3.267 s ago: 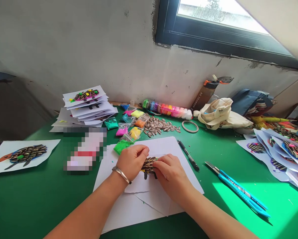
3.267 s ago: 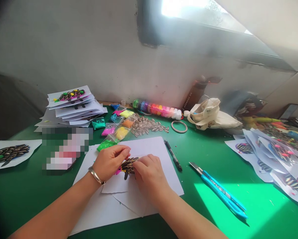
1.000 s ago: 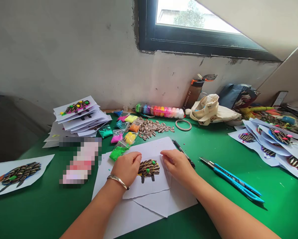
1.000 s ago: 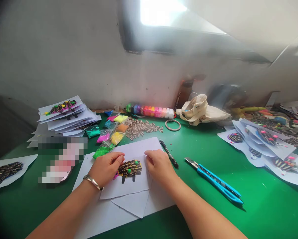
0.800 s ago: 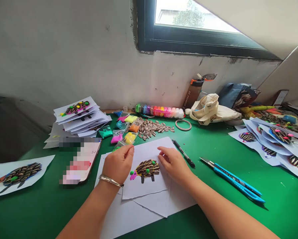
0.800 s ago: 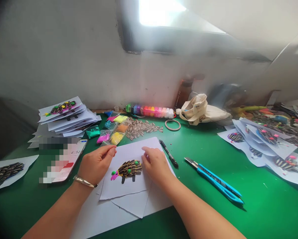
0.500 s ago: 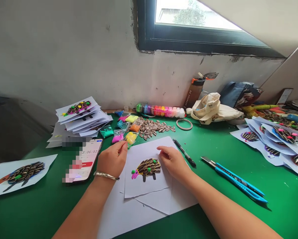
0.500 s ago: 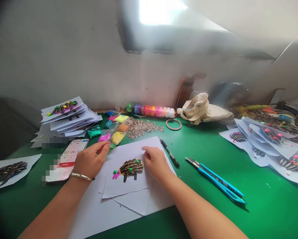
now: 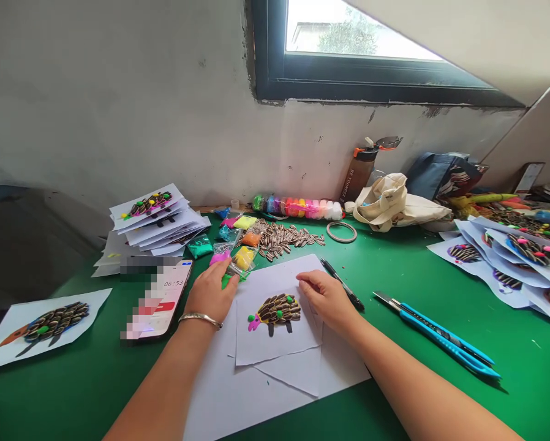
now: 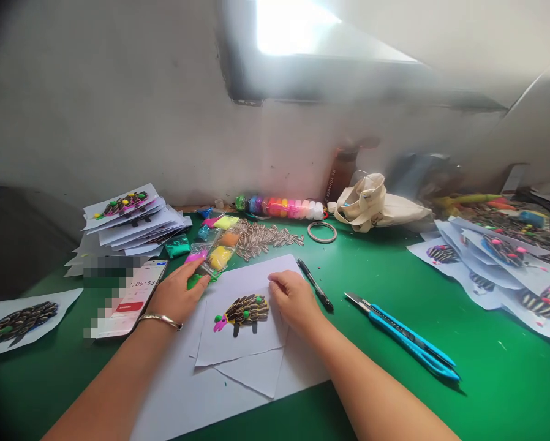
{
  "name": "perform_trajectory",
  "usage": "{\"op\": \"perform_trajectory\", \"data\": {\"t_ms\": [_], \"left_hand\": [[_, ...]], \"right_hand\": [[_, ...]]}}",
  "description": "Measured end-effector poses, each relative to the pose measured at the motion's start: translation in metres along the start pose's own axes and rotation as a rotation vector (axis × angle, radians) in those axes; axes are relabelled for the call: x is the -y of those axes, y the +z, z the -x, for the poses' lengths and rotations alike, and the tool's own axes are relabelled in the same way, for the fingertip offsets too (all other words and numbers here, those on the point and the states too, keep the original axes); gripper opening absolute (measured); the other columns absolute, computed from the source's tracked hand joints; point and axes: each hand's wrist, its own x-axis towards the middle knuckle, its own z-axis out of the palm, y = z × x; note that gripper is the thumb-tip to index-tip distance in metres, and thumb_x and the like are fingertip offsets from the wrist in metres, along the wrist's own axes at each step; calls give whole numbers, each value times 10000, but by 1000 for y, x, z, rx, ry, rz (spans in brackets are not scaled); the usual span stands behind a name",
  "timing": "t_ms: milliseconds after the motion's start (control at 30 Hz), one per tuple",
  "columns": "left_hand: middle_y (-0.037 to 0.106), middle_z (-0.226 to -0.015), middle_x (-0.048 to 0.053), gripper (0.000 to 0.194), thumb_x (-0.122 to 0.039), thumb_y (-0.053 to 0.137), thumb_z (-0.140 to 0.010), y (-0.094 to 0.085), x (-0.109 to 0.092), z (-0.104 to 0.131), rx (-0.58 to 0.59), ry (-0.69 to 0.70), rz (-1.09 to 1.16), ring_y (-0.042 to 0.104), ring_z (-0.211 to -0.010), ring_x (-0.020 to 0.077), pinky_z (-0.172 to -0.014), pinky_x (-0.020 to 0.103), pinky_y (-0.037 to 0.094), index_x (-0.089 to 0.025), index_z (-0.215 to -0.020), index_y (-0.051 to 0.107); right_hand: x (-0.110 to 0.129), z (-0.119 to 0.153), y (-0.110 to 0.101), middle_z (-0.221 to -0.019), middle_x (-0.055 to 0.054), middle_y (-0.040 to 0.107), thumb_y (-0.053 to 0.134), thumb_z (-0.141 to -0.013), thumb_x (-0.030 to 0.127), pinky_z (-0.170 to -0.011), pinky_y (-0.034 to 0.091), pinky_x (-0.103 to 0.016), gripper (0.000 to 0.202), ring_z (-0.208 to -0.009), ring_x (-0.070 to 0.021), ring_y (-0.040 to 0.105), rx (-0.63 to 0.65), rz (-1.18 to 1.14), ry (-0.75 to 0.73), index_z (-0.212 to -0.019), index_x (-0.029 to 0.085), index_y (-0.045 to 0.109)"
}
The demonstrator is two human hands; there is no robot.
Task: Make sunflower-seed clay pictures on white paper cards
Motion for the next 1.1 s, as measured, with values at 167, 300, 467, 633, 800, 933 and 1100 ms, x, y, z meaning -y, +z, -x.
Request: {"op": "perform_trajectory", "data": {"t_ms": [167, 300, 467, 633, 800, 933, 1100], "left_hand": [[558, -1346, 109, 544, -439, 515, -856, -6, -6, 2, 100, -61, 25, 539, -1208, 280, -994, 369, 438, -165, -1326, 523], [493, -1408, 111, 630, -413, 571, -820, -3, -5, 3, 144, -40, 35, 475, -1275, 276, -1042, 368, 392, -160, -1385, 451], [497, -1406, 105, 622, -333, 564, -826, 1, -4, 3, 125, -30, 78, 485, -1271, 258, -1039, 349, 400, -166, -1407, 417], [510, -1395, 100, 604, -294, 553, -836, 3, -1, 3, 97, -22, 126, 482, -1273, 254, -1044, 368, 397, -185, -1411, 406], [557, -1344, 91, 578, -263, 566, -822, 11, 6, 0, 32, 25, 148, 492, -1259, 255, -1046, 383, 400, -206, -1384, 447], [577, -1317, 95, 546, -262, 567, -812, 16, 10, -3, -4, 51, 155, 510, -1242, 263, -1045, 396, 406, -198, -1349, 491], [565, -1333, 100, 540, -246, 564, -809, 17, 11, -4, -5, 45, 156, 500, -1250, 260, -1059, 399, 391, -182, -1340, 496]], "right_hand": [[1, 0, 0, -955, -53, 704, 500, -865, 214, -853, 476, -335, 215, -918, -191, 629, 2, -18, 7, -953, 202, 696], [0, 0, 0, -946, -49, 705, 502, -861, 212, -839, 478, -328, 214, -903, -187, 631, 6, -23, 9, -946, 205, 699], [-2, 2, 1, -942, -51, 707, 496, -856, 209, -840, 484, -329, 227, -902, -188, 634, 5, -19, 3, -956, 201, 699], [4, -5, -3, -958, -57, 723, 485, -847, 204, -801, 502, -326, 245, -892, -198, 657, -7, 16, 32, -943, 202, 711], [27, -41, -2, -898, -29, 733, 498, -820, 152, -756, 482, -282, 250, -855, -186, 659, 45, 98, -10, -889, 231, 725], [44, -84, 16, -881, -31, 724, 491, -800, 101, -732, 435, -256, 266, -847, -181, 637, 89, 209, -54, -826, 234, 720], [48, -113, 53, -751, -50, 689, 553, -749, 138, -656, 388, -260, 164, -765, -200, 603, 113, 340, -40, -718, 215, 694]]}}
